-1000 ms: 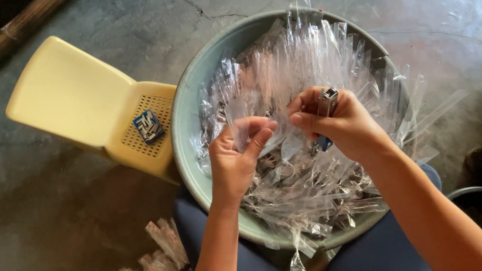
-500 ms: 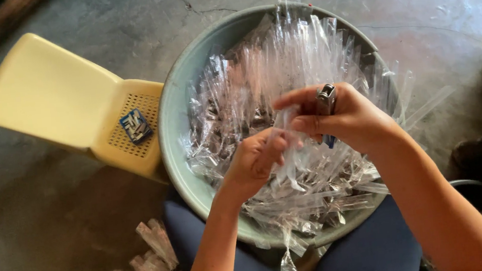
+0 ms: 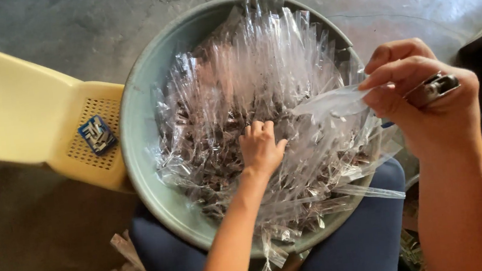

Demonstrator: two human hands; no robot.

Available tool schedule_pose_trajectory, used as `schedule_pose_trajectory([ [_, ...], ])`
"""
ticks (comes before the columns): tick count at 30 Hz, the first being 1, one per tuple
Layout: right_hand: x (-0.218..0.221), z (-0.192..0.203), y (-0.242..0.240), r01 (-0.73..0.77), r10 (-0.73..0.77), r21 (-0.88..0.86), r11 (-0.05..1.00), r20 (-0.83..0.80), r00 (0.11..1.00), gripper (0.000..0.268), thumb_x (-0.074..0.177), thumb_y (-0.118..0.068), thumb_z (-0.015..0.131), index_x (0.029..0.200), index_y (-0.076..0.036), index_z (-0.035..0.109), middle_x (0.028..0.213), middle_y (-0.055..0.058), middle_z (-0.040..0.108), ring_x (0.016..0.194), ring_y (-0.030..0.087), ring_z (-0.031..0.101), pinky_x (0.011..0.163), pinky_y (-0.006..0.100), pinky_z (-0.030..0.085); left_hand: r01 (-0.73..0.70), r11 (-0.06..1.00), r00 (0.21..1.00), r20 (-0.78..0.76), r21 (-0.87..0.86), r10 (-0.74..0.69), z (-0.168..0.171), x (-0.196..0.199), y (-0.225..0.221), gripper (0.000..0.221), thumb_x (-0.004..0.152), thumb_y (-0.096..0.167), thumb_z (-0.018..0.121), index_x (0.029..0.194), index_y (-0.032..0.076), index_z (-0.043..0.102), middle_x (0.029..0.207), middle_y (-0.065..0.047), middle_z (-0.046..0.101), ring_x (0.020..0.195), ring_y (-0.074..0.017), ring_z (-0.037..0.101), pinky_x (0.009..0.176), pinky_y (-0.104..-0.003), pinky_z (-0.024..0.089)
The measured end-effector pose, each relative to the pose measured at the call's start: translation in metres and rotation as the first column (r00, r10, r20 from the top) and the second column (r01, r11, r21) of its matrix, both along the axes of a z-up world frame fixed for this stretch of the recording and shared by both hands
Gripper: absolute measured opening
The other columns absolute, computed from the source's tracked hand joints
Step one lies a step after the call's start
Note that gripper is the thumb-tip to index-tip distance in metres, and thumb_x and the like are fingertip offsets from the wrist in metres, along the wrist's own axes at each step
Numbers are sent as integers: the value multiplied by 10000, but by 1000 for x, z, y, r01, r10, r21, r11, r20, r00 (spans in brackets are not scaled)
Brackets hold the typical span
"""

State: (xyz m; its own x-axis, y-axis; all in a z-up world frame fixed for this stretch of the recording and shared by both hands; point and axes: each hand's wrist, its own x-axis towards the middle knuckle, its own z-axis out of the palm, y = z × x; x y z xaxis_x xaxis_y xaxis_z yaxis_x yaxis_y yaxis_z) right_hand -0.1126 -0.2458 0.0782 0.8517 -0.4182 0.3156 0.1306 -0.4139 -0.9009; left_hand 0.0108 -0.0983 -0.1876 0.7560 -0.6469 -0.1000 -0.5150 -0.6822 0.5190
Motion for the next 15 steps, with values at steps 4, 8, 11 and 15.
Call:
schedule_pose_trajectory([
  [4, 1, 0, 8, 9, -11, -74, 997, -35, 999, 66, 986, 53, 720, 1008, -1, 691, 1146, 172, 641, 896, 148, 590, 679, 214, 446, -144, 939, 985, 48, -313, 167, -26, -3, 2, 103, 880, 186, 700, 930, 104, 737, 936, -96, 725, 836, -287, 663, 711, -439, 514],
  [8, 9, -21, 12, 1, 6, 87, 996, -88, 996, 85, 945, -20, 758, 1005, -23, 699, 922, 50, 680, 707, 70, 561, 591, 183, 464, -641, 446, 710, -704, -624, 35, 12, 22, 33, 74, 879, 105, 794, 925, 46, 786, 804, -30, 764, 739, -73, 680, 748, -211, 586],
  [11, 23, -29, 27, 46, -10, 145, 988, -238, 971, 80, 919, -113, 787, 978, -87, 740, 681, -10, 618, 590, 63, 528, 531, 195, 425, -690, 344, 680, -733, -637, 8, 48, 35, 58, 147, 799, 110, 854, 904, 48, 770, 821, -88, 793, 768, -113, 740, 827, -254, 622],
  [15, 43, -54, 45, -100, 123, 303, 948, -59, 991, 303, 832, 68, 738, 1132, 85, 697, 706, 133, 628, 507, 128, 524, 500, 262, 477, -649, 352, 724, -690, -675, 11, 114, 31, 79, 180, 842, 179, 847, 979, 72, 801, 837, -144, 799, 786, -92, 741, 766, -203, 592],
])
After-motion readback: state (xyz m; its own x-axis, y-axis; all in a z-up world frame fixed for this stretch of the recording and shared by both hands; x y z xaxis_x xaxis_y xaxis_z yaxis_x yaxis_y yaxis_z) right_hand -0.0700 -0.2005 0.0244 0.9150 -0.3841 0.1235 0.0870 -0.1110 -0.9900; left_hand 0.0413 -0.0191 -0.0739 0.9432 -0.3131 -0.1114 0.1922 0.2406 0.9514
